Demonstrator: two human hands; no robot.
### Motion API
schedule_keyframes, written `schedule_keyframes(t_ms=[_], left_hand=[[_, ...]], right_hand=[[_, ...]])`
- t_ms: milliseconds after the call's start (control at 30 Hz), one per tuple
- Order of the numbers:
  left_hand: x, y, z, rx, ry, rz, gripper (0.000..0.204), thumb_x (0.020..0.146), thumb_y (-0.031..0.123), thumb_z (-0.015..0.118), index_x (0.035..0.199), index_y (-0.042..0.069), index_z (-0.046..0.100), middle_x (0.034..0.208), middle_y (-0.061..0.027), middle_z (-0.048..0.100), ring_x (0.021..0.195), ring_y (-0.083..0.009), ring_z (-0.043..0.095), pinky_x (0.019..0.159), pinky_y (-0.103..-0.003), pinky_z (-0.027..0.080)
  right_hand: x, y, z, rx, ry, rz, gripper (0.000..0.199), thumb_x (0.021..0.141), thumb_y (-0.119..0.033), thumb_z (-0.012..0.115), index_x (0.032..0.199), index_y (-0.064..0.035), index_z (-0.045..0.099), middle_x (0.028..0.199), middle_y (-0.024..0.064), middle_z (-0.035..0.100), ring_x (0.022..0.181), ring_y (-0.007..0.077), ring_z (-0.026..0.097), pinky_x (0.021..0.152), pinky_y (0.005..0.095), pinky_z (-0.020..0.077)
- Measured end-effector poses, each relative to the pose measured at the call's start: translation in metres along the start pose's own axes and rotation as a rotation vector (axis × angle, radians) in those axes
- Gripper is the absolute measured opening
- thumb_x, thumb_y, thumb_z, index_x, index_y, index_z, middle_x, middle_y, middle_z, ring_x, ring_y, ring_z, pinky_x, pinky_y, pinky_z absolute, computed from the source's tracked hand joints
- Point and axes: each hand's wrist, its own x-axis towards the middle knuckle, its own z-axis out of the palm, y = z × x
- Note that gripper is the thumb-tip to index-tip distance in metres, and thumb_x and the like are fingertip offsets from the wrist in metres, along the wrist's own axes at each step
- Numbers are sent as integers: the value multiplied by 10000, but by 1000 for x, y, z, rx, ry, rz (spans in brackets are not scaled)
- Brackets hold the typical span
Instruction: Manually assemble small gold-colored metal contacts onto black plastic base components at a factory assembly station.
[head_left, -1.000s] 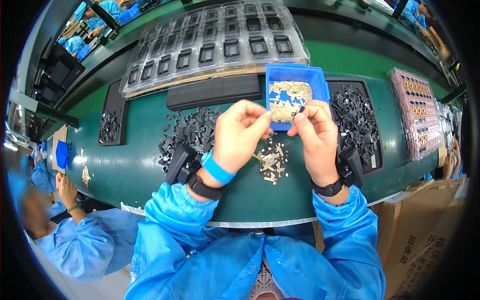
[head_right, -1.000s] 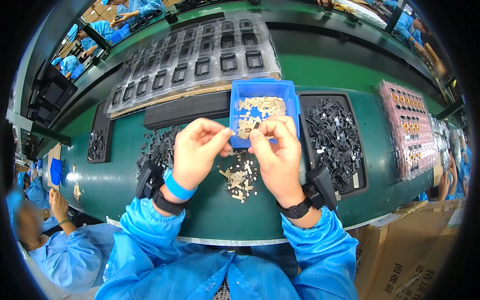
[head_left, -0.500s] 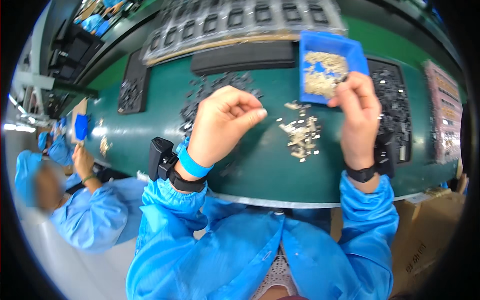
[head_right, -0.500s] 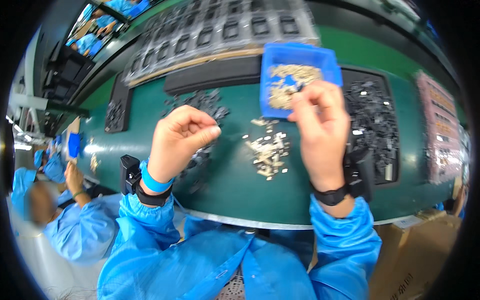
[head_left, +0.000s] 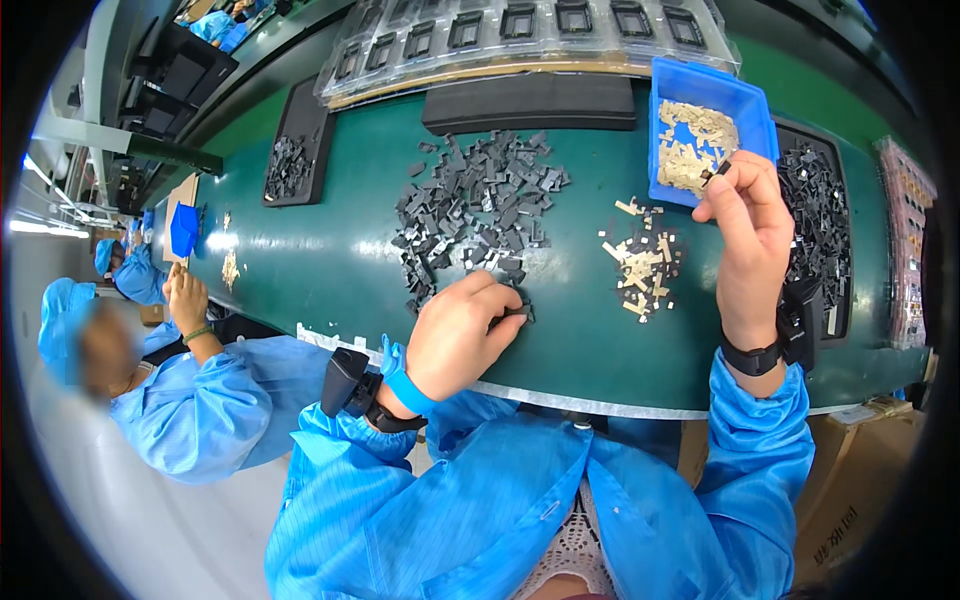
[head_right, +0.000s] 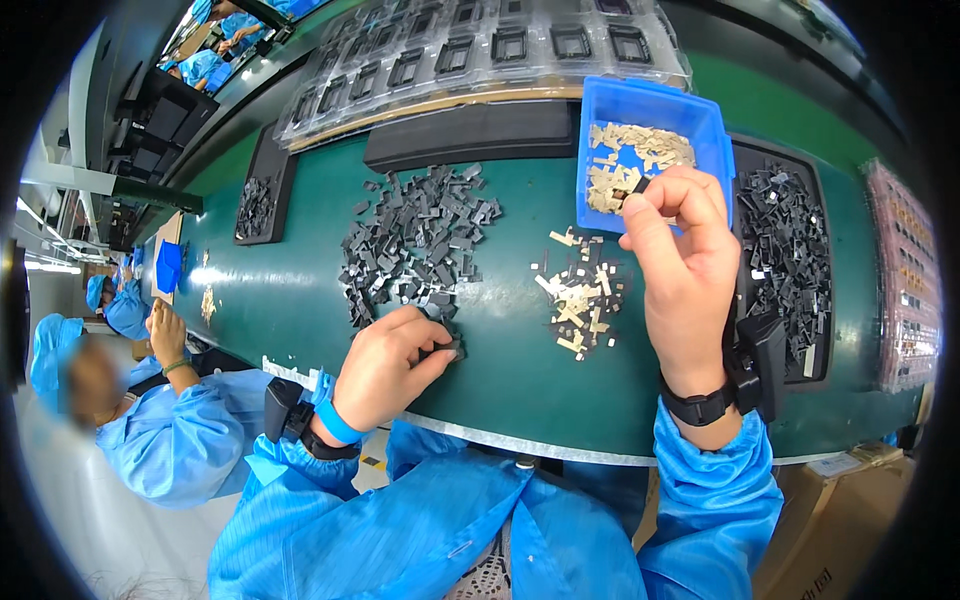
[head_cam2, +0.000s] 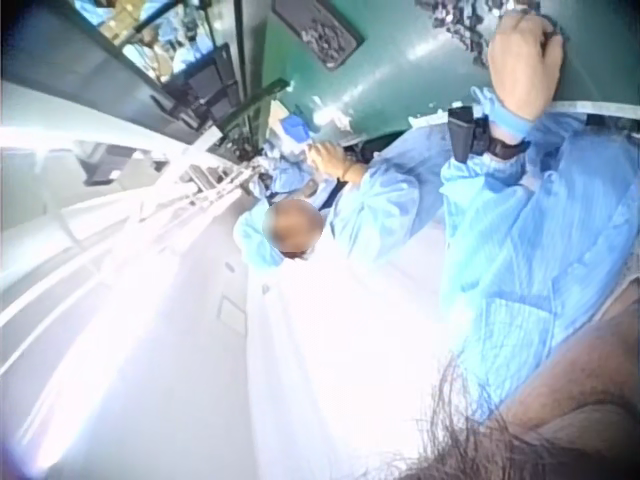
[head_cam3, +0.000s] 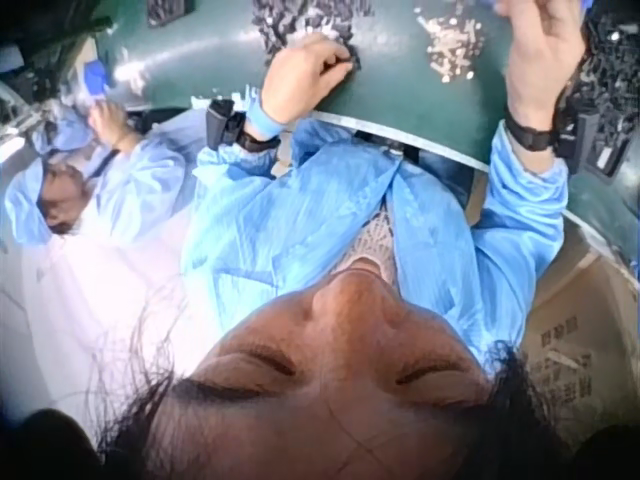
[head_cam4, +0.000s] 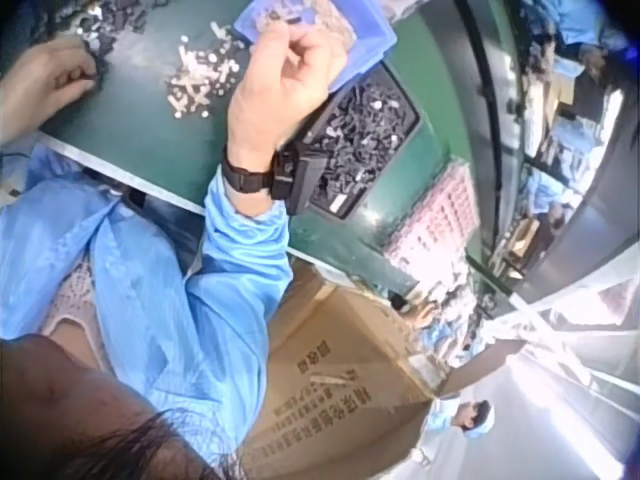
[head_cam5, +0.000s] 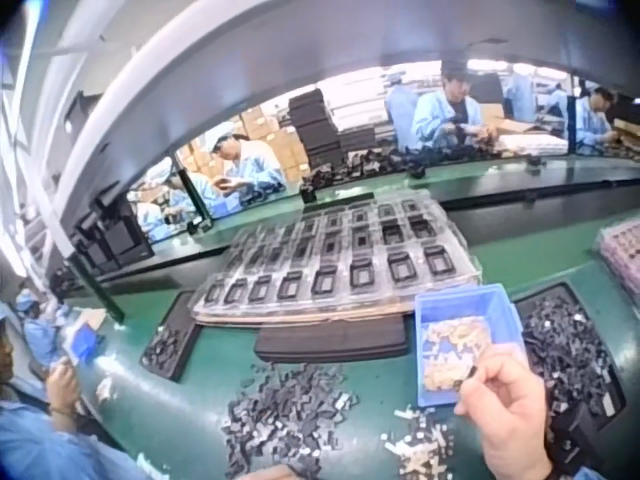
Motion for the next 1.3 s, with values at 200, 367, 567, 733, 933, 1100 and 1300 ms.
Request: schedule_keyframes(t_ms=[200, 367, 567, 733, 933, 1100, 1300], left_hand=[[32, 17, -4, -101, 144, 18, 123, 726, 81, 646, 800, 0, 590, 729, -99, 544, 555, -229, 560, 536, -323, 456], [58, 18, -4, 95, 97, 83, 153, 698, 42, 643, 830, 12, 574, 672, -119, 609, 607, -273, 597, 552, -349, 462], [66, 24, -17, -126, 97, 71, 156, 771, 19, 608, 919, -6, 564, 741, -106, 635, 687, -194, 632, 600, -290, 487], [74, 38, -8, -1375, -241, -92, 163, 913, 98, 478, 1009, -17, 543, 897, -85, 587, 732, -147, 598, 654, -257, 495], [81, 32, 16, -1628, -303, -189, 178, 924, 137, 475, 1083, 58, 469, 809, -61, 574, 675, -125, 570, 602, -251, 479], [81, 29, 24, -1545, -221, -75, 168, 897, 125, 529, 1026, 22, 502, 790, -57, 590, 650, -109, 574, 591, -233, 480], [79, 31, 28, -1426, -120, -6, 165, 865, 63, 567, 1017, -1, 552, 844, -38, 598, 745, -94, 577, 680, -232, 488]], right_hand=[[-1, 1, 2, -19, -7, 9, 41, 811, -7, 564, 790, 9, 533, 953, 42, 447, 782, 87, 486, 600, 199, 462], [2, 3, -1, 8, -9, 34, 34, 804, 3, 563, 789, 11, 534, 949, 43, 445, 783, 89, 481, 629, 208, 447], [0, 2, -1, 48, -14, 32, 45, 801, 18, 570, 789, 9, 528, 921, 33, 440, 801, 83, 463, 648, 202, 412], [-9, 1, 8, 132, -153, 165, 315, 760, -1, 634, 1040, -10, 490, 936, 53, 499, 749, 92, 528, 656, 231, 462], [-12, 8, 12, 17, -329, -55, 411, 755, -45, 672, 1123, -26, 490, 905, 64, 584, 783, 116, 583, 676, 241, 473], [-16, 6, 13, 113, -394, 105, 301, 792, 8, 619, 1072, 1, 508, 892, 68, 576, 781, 114, 589, 681, 243, 489], [-19, 1, 16, 289, -298, 326, 306, 798, 26, 608, 1078, 4, 485, 867, 65, 565, 779, 103, 580, 679, 234, 491]])
